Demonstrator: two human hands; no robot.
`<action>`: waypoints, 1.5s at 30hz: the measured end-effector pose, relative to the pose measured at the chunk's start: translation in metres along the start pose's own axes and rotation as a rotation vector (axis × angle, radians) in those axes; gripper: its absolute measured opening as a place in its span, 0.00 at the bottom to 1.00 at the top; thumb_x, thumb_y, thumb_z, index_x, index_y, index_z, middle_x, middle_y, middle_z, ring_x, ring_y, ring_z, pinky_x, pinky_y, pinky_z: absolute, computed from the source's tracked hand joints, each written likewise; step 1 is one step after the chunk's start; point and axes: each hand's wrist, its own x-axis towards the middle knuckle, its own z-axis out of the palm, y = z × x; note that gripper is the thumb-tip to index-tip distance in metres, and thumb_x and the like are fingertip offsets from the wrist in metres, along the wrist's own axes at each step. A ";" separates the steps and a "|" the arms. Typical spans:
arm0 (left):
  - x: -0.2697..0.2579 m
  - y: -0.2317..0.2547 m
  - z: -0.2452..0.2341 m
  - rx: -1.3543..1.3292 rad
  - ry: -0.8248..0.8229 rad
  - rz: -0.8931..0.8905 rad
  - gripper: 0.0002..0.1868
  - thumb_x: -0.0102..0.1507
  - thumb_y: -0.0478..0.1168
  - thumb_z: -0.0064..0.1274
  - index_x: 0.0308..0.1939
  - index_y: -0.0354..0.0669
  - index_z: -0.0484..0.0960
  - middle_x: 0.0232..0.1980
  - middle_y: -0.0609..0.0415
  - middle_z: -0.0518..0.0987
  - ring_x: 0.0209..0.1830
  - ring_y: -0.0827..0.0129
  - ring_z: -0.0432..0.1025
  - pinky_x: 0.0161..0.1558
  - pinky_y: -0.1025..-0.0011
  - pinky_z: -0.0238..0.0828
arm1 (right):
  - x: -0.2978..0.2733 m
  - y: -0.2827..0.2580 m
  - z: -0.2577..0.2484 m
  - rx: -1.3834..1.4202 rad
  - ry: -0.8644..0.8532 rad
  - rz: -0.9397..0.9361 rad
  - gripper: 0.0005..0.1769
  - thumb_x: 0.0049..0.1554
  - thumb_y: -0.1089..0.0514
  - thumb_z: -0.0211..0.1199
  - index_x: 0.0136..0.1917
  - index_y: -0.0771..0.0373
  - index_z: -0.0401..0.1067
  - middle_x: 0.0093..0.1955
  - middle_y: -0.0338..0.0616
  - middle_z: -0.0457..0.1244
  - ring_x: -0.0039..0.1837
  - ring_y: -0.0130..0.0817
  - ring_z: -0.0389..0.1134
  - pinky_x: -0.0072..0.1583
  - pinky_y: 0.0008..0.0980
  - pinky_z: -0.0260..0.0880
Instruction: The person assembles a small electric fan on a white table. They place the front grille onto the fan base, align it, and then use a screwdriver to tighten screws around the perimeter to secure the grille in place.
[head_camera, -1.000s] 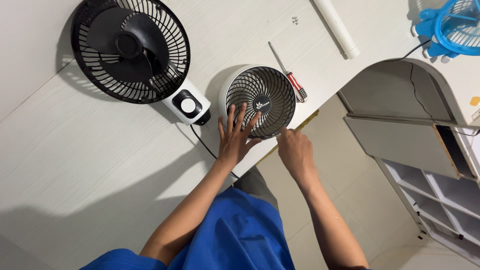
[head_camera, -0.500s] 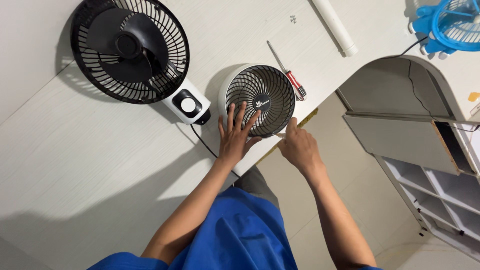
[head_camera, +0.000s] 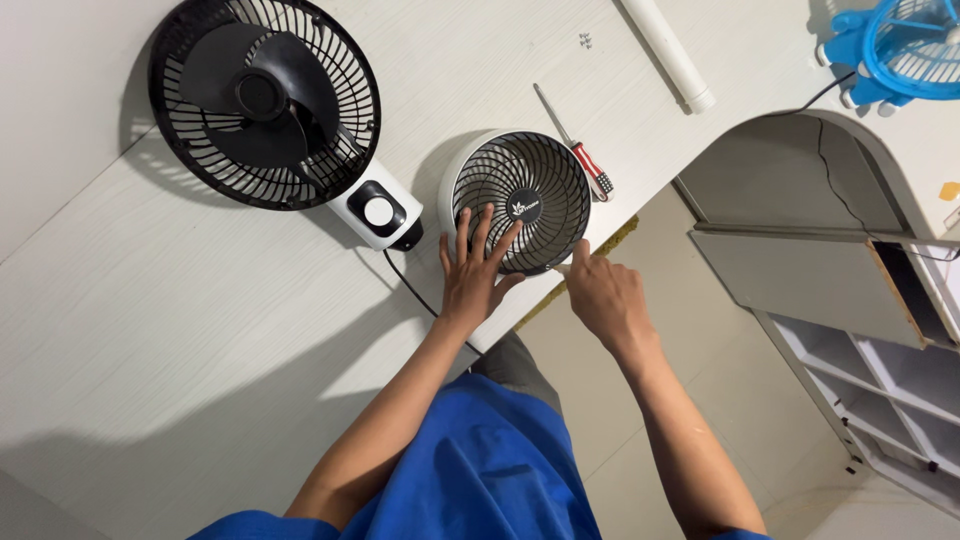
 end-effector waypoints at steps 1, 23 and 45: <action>0.000 0.001 0.000 -0.011 0.003 -0.001 0.47 0.55 0.55 0.66 0.76 0.79 0.59 0.84 0.53 0.45 0.84 0.46 0.37 0.71 0.25 0.40 | 0.000 0.000 0.000 -0.006 -0.020 0.021 0.19 0.66 0.47 0.56 0.49 0.67 0.64 0.34 0.56 0.68 0.37 0.52 0.71 0.38 0.49 0.69; 0.027 0.009 0.041 0.079 0.068 0.229 0.40 0.49 0.60 0.72 0.60 0.69 0.68 0.86 0.45 0.43 0.86 0.34 0.33 0.76 0.21 0.30 | -0.002 0.002 0.003 0.060 -0.006 -0.040 0.11 0.57 0.62 0.55 0.53 0.65 0.61 0.45 0.51 0.67 0.43 0.52 0.72 0.41 0.52 0.70; 0.029 0.011 0.037 0.176 0.147 0.350 0.32 0.52 0.62 0.67 0.56 0.66 0.73 0.83 0.47 0.50 0.81 0.30 0.39 0.69 0.18 0.35 | -0.011 0.013 0.007 0.024 0.138 -0.143 0.07 0.56 0.63 0.58 0.48 0.68 0.67 0.41 0.47 0.65 0.38 0.44 0.71 0.39 0.43 0.71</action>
